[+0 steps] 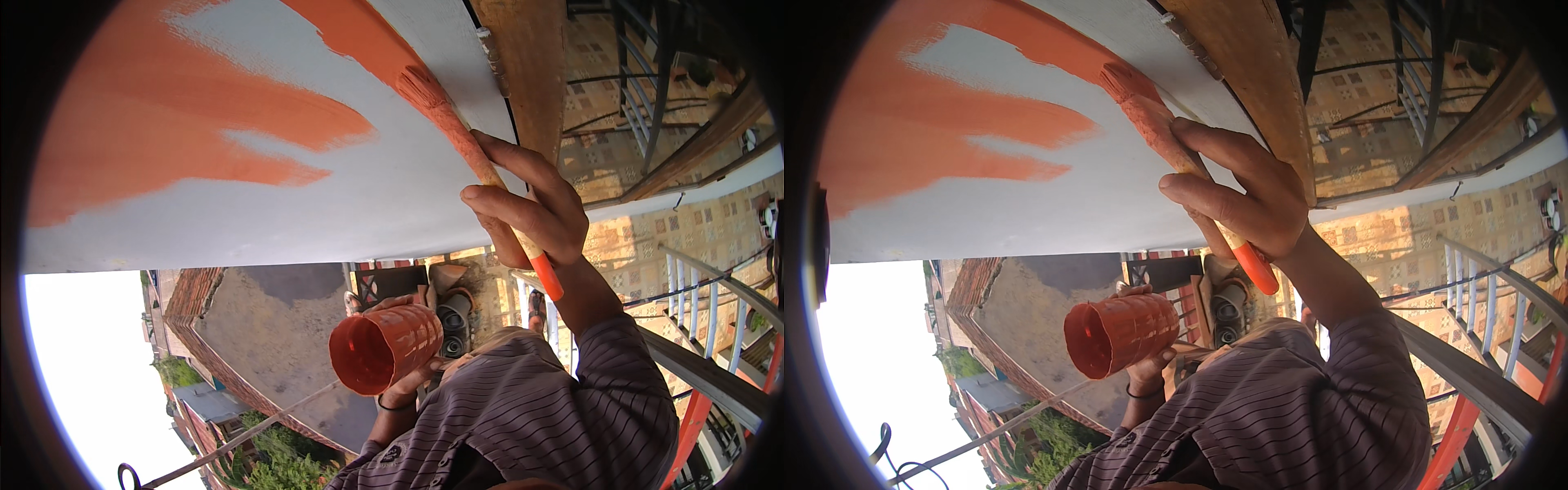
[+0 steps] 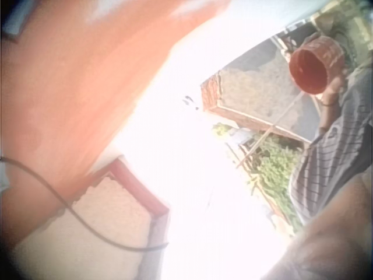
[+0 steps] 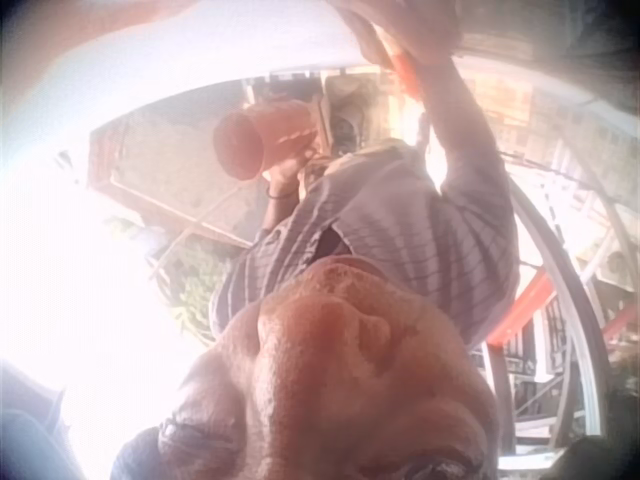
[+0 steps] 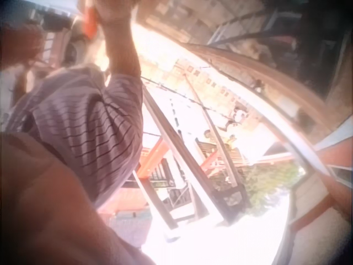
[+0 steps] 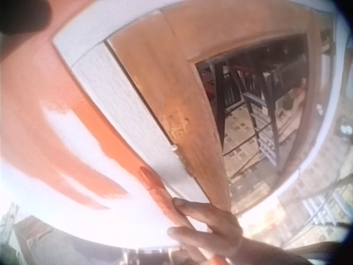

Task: The person paints a white wall with orange paint using a brush and a small container. They repeatedly dip the brush into the container and apply paint in broad strokes across the wall surface.

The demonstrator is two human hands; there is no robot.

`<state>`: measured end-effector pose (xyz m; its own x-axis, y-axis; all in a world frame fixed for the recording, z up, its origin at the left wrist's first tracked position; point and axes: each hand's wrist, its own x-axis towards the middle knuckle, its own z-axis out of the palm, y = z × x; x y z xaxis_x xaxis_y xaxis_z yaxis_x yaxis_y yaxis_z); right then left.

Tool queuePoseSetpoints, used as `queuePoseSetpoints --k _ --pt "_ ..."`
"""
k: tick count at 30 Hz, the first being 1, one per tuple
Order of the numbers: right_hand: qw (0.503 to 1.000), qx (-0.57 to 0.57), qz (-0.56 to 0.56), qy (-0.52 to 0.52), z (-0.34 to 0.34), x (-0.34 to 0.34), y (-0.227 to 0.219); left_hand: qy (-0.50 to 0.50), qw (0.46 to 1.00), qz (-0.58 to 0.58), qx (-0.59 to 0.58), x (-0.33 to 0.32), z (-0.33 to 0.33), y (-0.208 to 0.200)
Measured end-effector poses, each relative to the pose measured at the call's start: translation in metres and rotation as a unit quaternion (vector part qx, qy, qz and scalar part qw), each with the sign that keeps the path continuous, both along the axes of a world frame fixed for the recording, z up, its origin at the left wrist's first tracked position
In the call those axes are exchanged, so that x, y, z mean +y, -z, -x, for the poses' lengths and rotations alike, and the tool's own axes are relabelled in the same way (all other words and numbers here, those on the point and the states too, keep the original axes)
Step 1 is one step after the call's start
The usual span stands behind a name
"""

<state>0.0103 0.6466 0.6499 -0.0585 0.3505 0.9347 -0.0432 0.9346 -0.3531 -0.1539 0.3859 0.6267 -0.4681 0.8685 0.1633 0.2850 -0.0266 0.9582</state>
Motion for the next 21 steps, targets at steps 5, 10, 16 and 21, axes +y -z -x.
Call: queuePoseSetpoints --k 5,10,16,21 --pt "0.999 -0.024 0.016 -0.04 -0.012 -0.019 0.003 0.0 1.0 0.004 0.0 -0.002 0.006 -0.001" --pt "0.997 -0.034 -0.054 -0.038 -0.009 -0.023 -0.007 0.016 1.0 -0.004 -0.026 -0.004 0.011 0.006" --pt "0.981 -0.045 -0.182 0.057 0.005 -0.004 -0.029 0.018 0.996 0.0 -0.083 -0.008 0.007 -0.002" --pt "0.965 -0.051 -0.238 0.092 0.007 -0.003 -0.058 0.015 0.988 0.017 -0.15 -0.014 -0.001 -0.004"
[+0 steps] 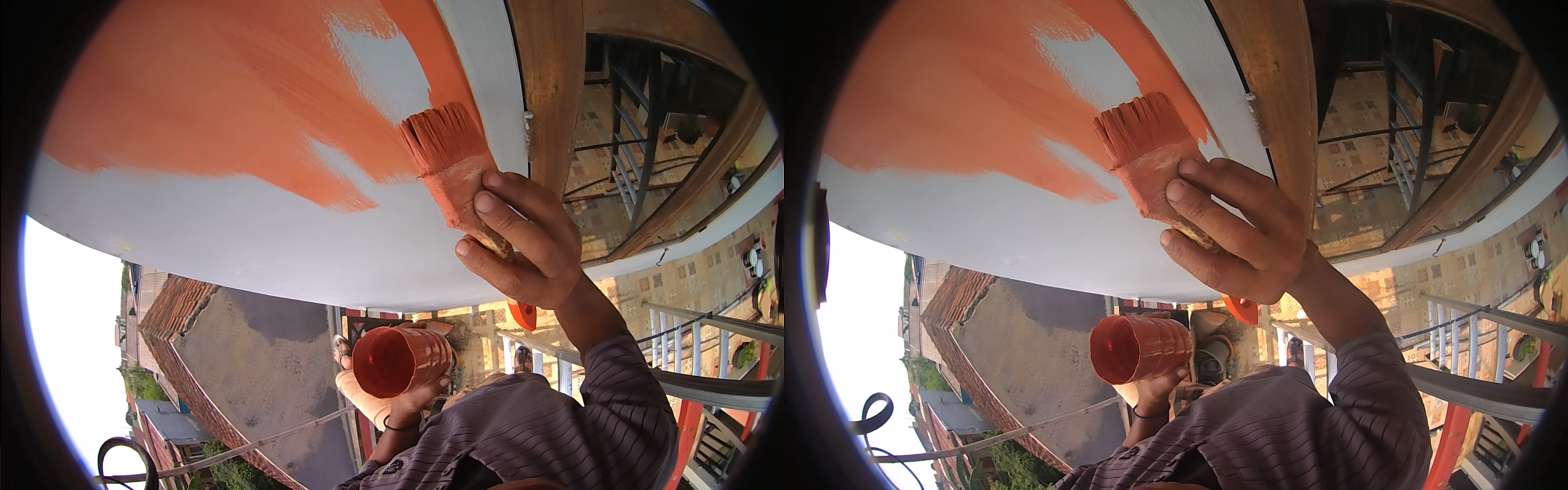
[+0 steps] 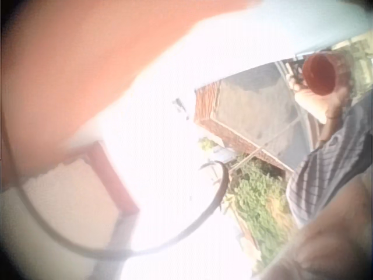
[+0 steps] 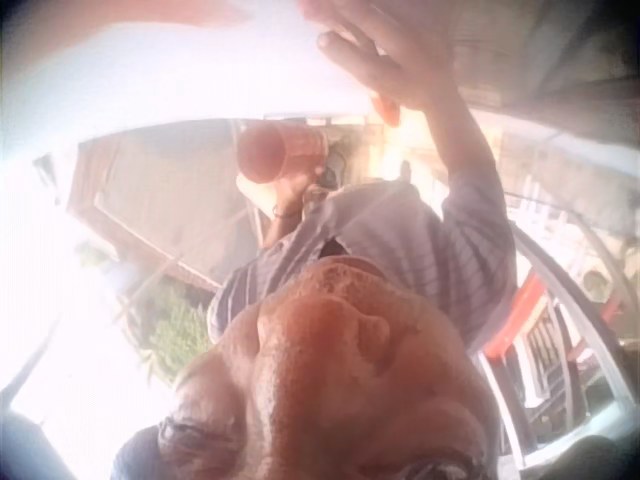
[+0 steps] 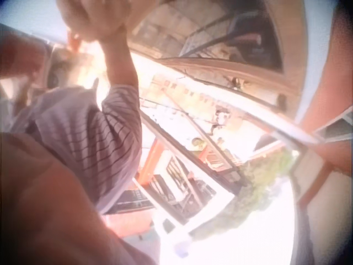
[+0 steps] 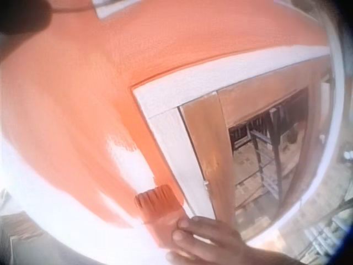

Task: The person paints a white wall with orange paint using a brush and a small container. They repeatedly dip the brush into the container and apply paint in broad strokes across the wall surface.

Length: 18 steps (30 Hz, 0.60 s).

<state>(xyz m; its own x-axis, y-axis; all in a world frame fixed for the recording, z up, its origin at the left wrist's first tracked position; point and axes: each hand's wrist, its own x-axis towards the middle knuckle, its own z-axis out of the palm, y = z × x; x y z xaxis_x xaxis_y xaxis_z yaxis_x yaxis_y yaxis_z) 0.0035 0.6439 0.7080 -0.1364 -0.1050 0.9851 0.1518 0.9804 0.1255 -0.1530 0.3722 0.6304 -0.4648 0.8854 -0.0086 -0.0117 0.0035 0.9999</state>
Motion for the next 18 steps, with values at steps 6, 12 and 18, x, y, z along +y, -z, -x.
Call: queuePoseSetpoints --k 6,12,18 --pt "0.992 -0.028 -0.103 0.072 0.013 0.011 -0.062 -0.004 0.999 -0.031 -0.025 -0.003 0.006 0.015" --pt "0.983 -0.091 -0.092 0.133 0.018 0.014 -0.084 0.015 0.993 -0.116 0.016 0.001 0.014 0.027" --pt "0.939 -0.342 0.025 0.006 -0.011 -0.026 -0.036 -0.012 0.992 -0.129 0.006 -0.006 0.015 0.035"
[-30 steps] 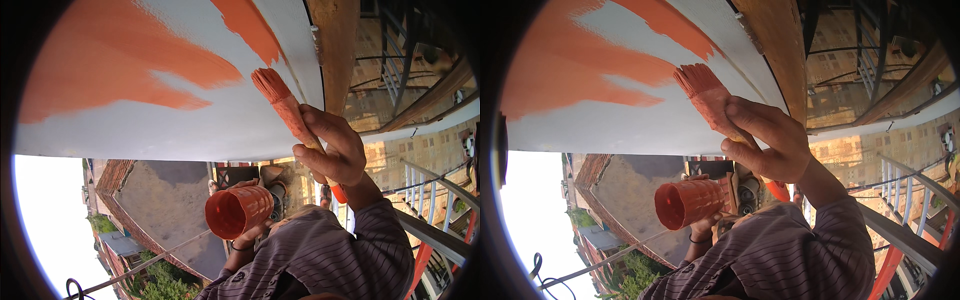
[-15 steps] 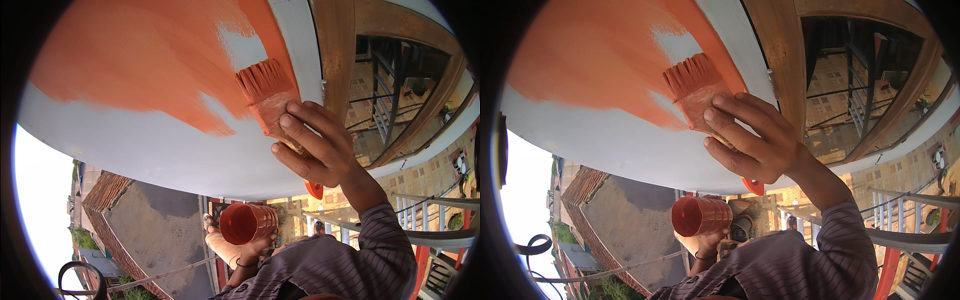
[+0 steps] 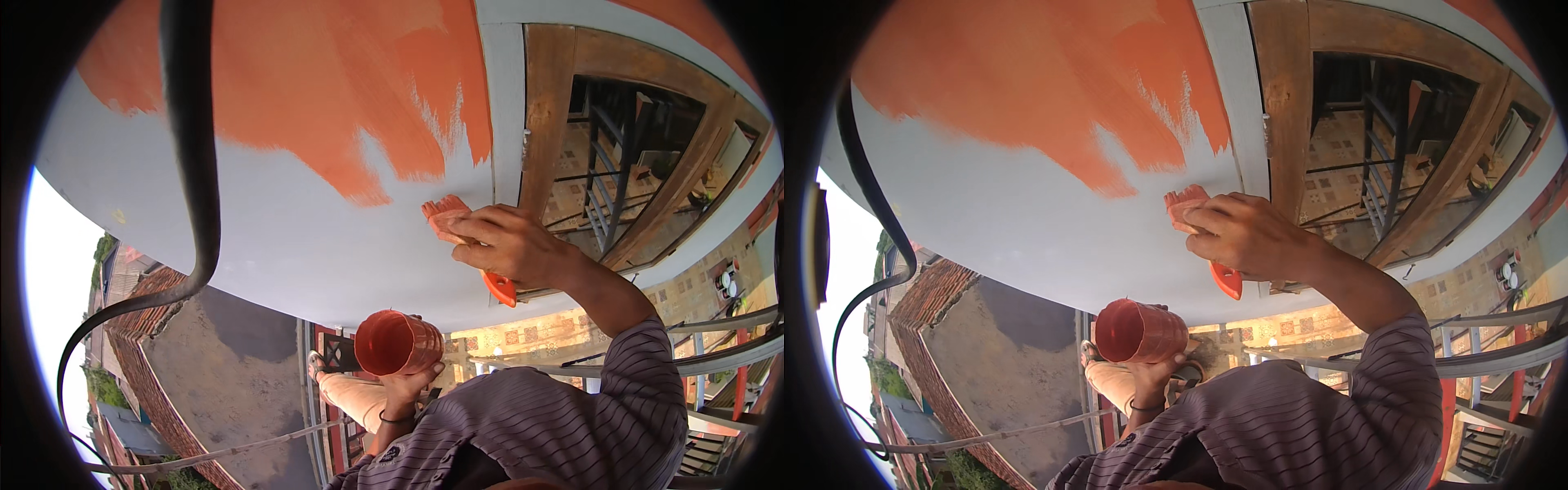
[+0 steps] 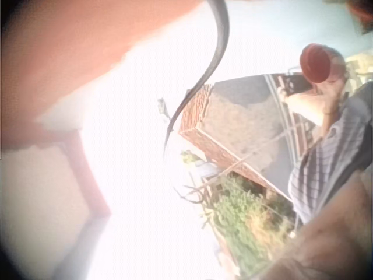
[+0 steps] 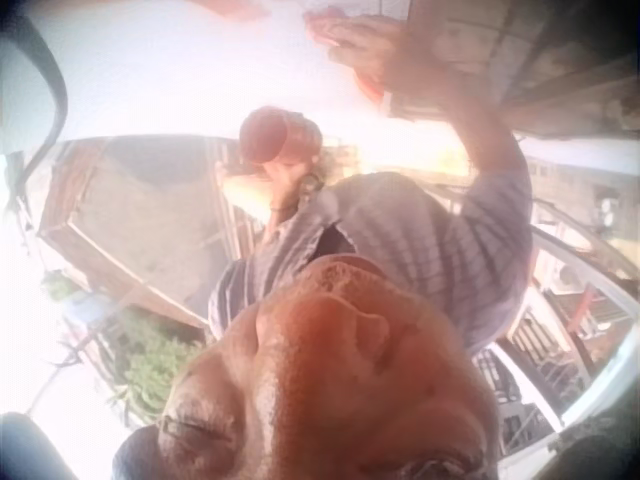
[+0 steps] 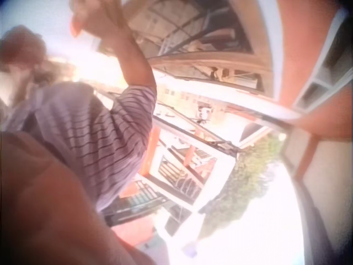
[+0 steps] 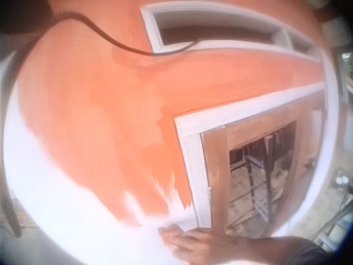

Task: The person paints a white wall with orange paint using a brush and a small container. They repeatedly dip the brush into the container and apply paint in broad strokes across the wall surface.

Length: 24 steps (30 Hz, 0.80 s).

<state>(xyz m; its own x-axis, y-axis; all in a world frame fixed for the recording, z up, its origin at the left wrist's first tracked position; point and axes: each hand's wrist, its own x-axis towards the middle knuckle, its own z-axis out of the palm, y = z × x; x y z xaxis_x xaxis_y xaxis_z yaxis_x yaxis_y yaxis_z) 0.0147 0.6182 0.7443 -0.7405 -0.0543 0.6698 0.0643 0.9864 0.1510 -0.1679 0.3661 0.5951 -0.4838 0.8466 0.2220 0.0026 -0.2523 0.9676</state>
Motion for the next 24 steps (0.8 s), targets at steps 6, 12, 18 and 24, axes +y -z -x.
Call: queuePoseSetpoints --k 6,12,18,24 --pt "0.994 -0.056 0.09 0.028 -0.011 0.05 -0.087 -0.009 0.999 -0.037 -0.002 -0.004 -0.001 0.003" --pt "0.994 0.067 -0.018 -0.081 -0.011 0.064 -0.202 -0.056 0.994 -0.093 -0.018 -0.002 -0.008 0.017" --pt "0.942 0.16 -0.293 -0.035 0.0 0.054 -0.212 -0.071 0.993 -0.081 -0.042 -0.007 -0.005 0.022" --pt "0.964 0.01 -0.256 -0.077 0.034 0.015 -0.122 -0.075 0.993 -0.072 -0.047 -0.009 -0.007 0.02"
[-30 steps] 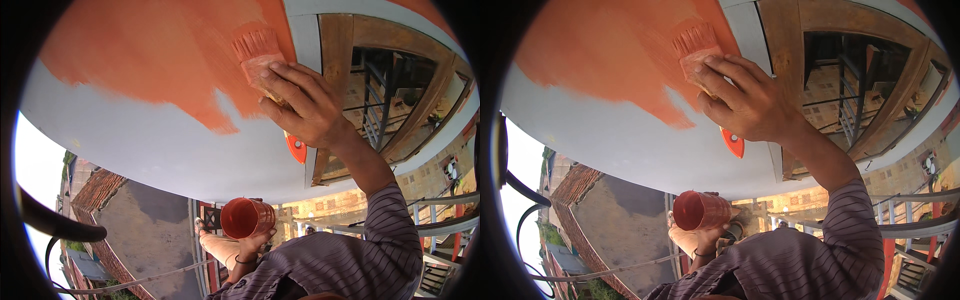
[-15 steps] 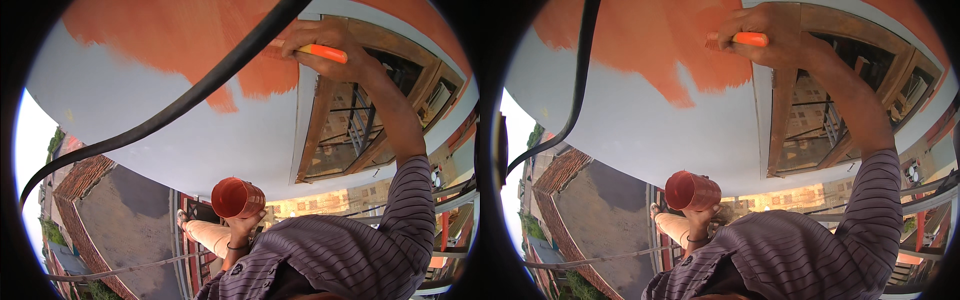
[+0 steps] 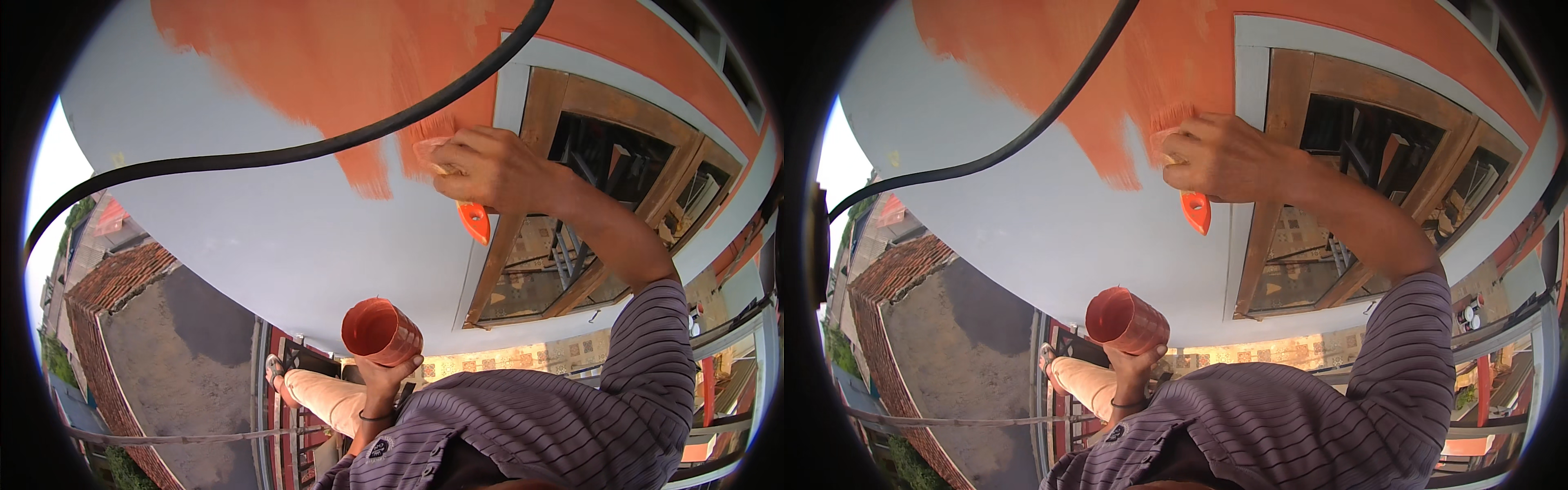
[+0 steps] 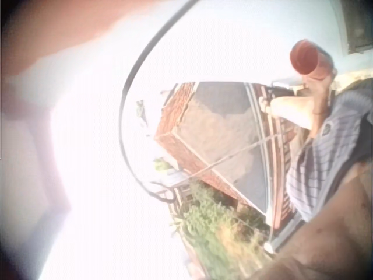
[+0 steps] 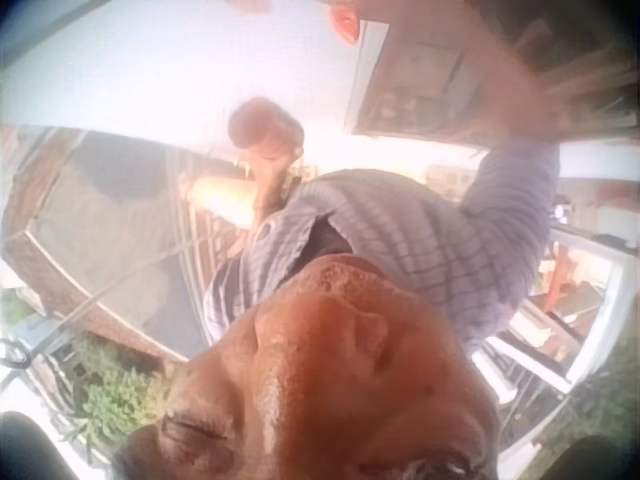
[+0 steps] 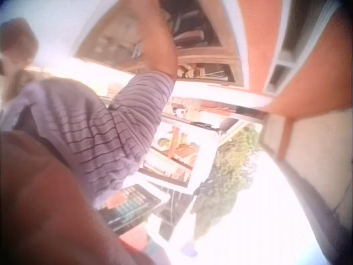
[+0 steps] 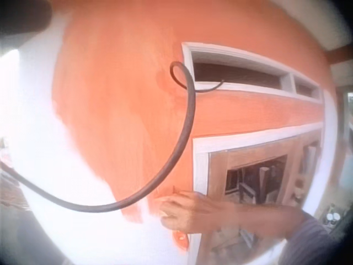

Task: The person paints a white wall with orange paint using a brush and a small container. They repeatedly dip the brush into the container and apply paint in broad strokes across the wall surface.

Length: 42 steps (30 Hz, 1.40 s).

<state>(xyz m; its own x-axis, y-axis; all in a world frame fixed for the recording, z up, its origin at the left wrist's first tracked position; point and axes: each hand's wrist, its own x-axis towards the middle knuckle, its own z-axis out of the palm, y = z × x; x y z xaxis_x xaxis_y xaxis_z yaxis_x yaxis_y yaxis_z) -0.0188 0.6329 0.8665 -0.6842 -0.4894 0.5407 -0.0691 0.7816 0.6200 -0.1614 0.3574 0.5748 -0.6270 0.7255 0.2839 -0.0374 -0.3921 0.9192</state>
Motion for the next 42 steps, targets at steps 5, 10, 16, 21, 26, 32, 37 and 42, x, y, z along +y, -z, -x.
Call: queuePoseSetpoints --k 5,10,16,21,26,32,37,42 --pt "0.985 0.018 0.172 0.001 -0.015 0.04 -0.067 0.019 1.0 0.011 0.004 0.001 0.003 -0.003" --pt "0.968 0.244 -0.053 -0.024 -0.04 0.065 -0.139 0.045 0.997 -0.032 -0.05 0.001 -0.002 -0.007" --pt "0.997 -0.049 -0.003 -0.062 -0.001 0.009 -0.032 0.028 0.999 -0.028 -0.03 0.002 -0.001 -0.009" --pt "0.956 0.099 0.275 -0.028 -0.029 0.042 -0.092 0.034 0.999 -0.012 -0.02 0.0 -0.001 -0.012" --pt "0.965 0.236 -0.079 0.079 -0.033 0.038 -0.093 0.017 0.999 -0.027 -0.034 -0.001 -0.005 -0.014" --pt "0.992 0.039 0.104 -0.062 -0.021 0.024 -0.042 0.018 0.999 -0.01 -0.026 -0.001 -0.002 -0.009" --pt "0.961 0.277 0.01 -0.008 -0.049 0.059 -0.101 0.03 0.999 -0.022 -0.03 -0.002 0.0 -0.003" --pt "0.987 0.101 -0.065 0.105 -0.009 0.042 0.013 0.013 1.0 0.002 -0.025 -0.001 0.001 0.003"
